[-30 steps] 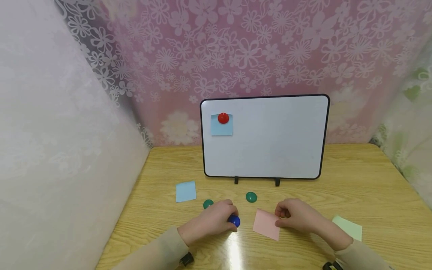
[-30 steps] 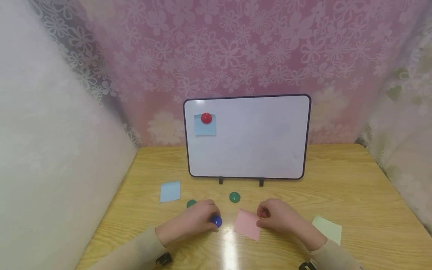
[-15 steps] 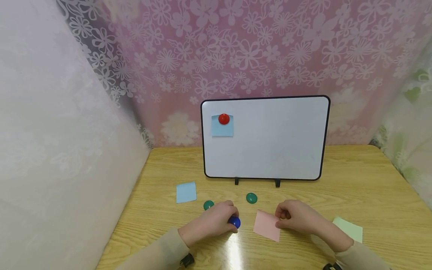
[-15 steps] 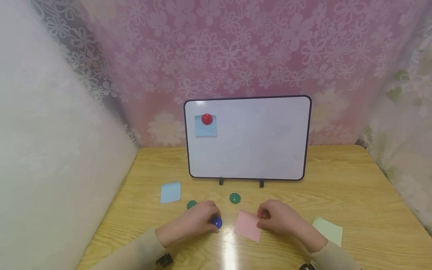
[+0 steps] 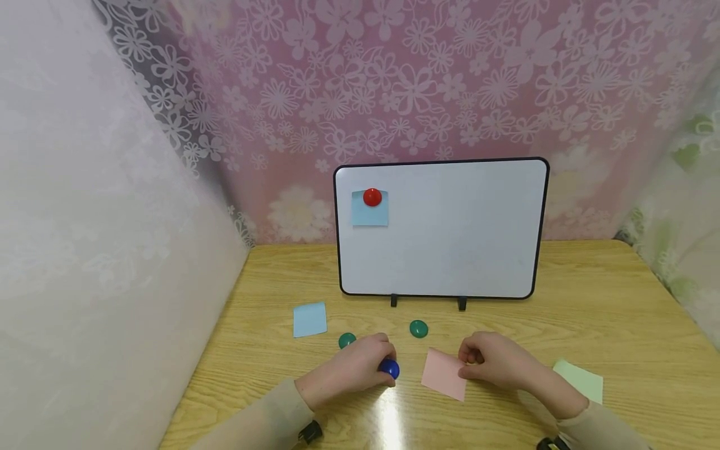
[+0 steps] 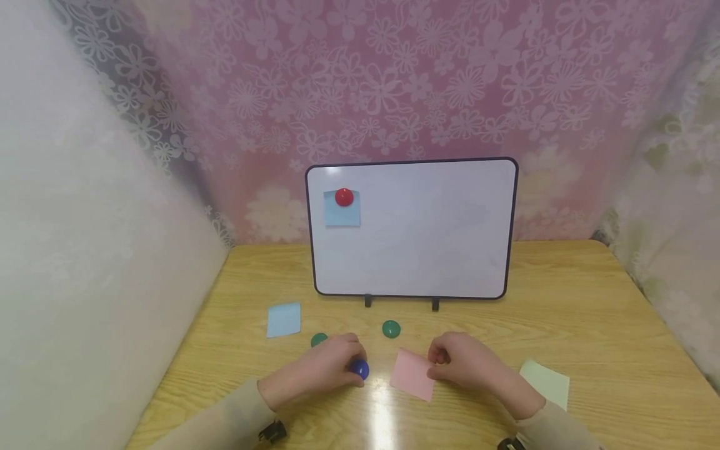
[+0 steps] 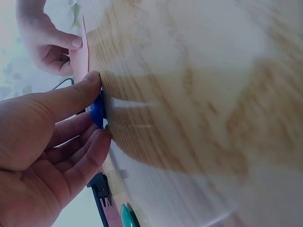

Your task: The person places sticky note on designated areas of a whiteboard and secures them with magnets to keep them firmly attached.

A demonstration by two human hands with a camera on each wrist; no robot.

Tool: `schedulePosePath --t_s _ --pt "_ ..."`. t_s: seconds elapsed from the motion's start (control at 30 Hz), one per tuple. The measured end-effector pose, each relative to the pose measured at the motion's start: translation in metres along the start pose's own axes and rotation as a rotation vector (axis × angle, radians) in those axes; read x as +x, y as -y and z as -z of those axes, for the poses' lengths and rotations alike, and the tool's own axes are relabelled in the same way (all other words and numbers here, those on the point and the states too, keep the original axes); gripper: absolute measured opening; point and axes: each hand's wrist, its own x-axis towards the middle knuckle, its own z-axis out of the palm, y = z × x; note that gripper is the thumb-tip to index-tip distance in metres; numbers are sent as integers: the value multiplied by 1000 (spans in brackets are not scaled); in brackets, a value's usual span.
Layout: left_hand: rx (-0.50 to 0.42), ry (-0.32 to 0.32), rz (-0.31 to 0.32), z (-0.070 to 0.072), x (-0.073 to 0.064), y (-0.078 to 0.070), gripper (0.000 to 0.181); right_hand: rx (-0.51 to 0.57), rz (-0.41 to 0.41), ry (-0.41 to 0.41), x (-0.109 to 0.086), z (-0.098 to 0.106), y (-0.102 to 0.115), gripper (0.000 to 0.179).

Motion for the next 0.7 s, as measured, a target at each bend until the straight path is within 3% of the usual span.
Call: schedulePosePath --t_s 0.37,0.7 --pt "-21 -2 -14 2 -1 0 33 11 18 -11 -2 0 -1 17" --pt "-90 -31 -7 -4 -1 9 35 102 -2 -36 -2 -2 -2 11"
